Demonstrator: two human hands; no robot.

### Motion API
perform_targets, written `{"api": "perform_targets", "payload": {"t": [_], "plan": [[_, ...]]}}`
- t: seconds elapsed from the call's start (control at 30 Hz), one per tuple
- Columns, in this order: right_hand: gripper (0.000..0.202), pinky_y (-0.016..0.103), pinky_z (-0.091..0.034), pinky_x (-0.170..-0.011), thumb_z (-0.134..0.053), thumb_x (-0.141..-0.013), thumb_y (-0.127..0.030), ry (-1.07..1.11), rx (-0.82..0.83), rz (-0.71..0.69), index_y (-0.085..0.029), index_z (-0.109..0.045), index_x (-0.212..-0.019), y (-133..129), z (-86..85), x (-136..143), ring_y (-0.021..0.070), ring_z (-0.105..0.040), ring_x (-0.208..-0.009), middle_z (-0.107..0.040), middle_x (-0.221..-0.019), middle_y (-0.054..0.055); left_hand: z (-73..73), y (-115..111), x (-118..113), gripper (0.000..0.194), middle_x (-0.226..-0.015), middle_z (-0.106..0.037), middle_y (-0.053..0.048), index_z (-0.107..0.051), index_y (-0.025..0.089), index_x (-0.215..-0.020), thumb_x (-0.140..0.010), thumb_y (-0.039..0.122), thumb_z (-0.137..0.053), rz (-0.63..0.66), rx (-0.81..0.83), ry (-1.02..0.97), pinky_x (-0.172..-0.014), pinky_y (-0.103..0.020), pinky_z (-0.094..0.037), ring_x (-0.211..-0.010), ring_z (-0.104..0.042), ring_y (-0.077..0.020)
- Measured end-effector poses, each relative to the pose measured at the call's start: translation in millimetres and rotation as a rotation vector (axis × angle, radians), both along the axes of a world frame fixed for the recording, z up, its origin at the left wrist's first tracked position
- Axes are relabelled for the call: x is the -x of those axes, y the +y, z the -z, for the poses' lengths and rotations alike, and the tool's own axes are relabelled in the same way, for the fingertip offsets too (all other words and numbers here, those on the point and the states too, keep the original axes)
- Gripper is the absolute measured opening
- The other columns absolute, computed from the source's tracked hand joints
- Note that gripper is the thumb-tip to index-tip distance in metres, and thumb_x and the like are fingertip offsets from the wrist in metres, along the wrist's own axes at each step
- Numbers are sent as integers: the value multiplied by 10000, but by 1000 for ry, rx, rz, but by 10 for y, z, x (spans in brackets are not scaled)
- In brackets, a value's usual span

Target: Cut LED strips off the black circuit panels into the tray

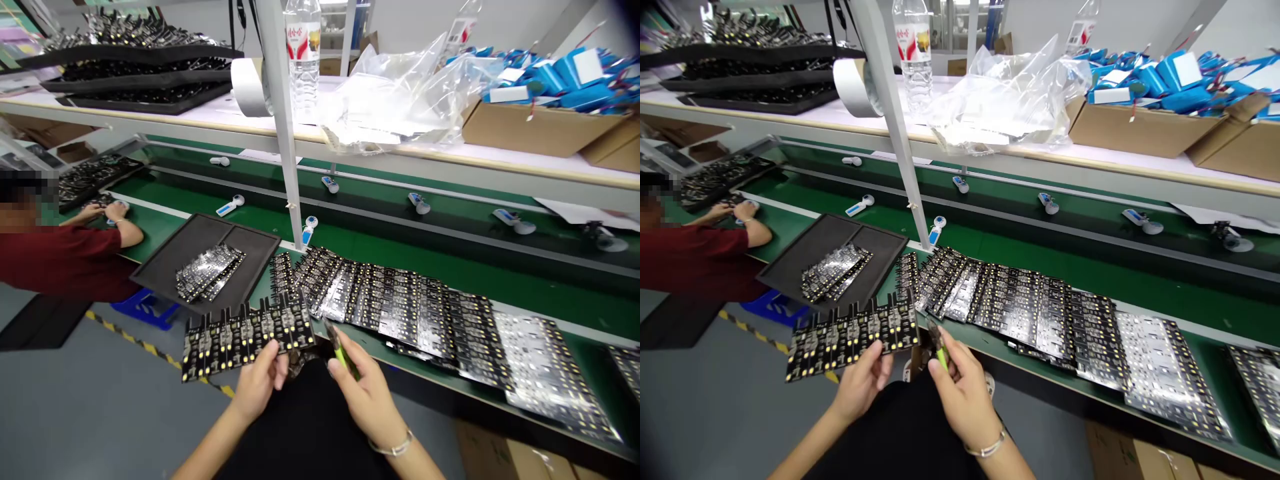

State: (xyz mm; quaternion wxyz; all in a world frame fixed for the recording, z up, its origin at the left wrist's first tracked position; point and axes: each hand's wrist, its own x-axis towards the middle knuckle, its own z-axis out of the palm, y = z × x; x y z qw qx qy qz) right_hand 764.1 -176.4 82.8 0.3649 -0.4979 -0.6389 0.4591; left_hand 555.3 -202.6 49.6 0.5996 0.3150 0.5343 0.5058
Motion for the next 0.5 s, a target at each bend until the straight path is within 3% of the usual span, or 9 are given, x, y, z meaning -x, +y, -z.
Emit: {"api": "perform_targets", "payload": {"t": [0.1,0.17,0.4,0.5], "plan": [[520,284,-518,-710,-519,-908,-421,-59,-53,15,-256,-449,-1397,31,-97,82,169,-601,-820,-622,-1159,82,-67,-34,-137,550,-526,-574,-13,-655,192,-679,-928,575,-350,197,-14,86,-722,-307,-445,-608,-556,-177],[526,272,-498,-649,-515,-910,-425,-69,-51,32,-245,-447,-1399,58,-88,69,142,-548,-713,-620,-1094,75,-95,-53,-161,551,-588,-614,-27,-661,185,-707,-925,584,-350,251,-33,90,-741,-314,-450,-632,-575,-181],[528,278,-499,-647,-517,-905,-436,-113,-60,67,-234,-464,-1389,83,-31,-15,152,-550,-718,-622,-1041,75,-80,-79,-170,559,-599,-627,-33,-658,181,-709,-922,593,-346,274,-36,67,-741,-321,-459,-634,-587,-180],[504,294,-524,-701,-507,-907,-438,-119,-85,7,-226,-500,-1364,97,-52,-40,185,-602,-809,-645,-1043,84,-106,-81,-171,563,-604,-631,-35,-654,185,-702,-911,611,-352,290,-35,54,-733,-324,-468,-630,-588,-181]]}}
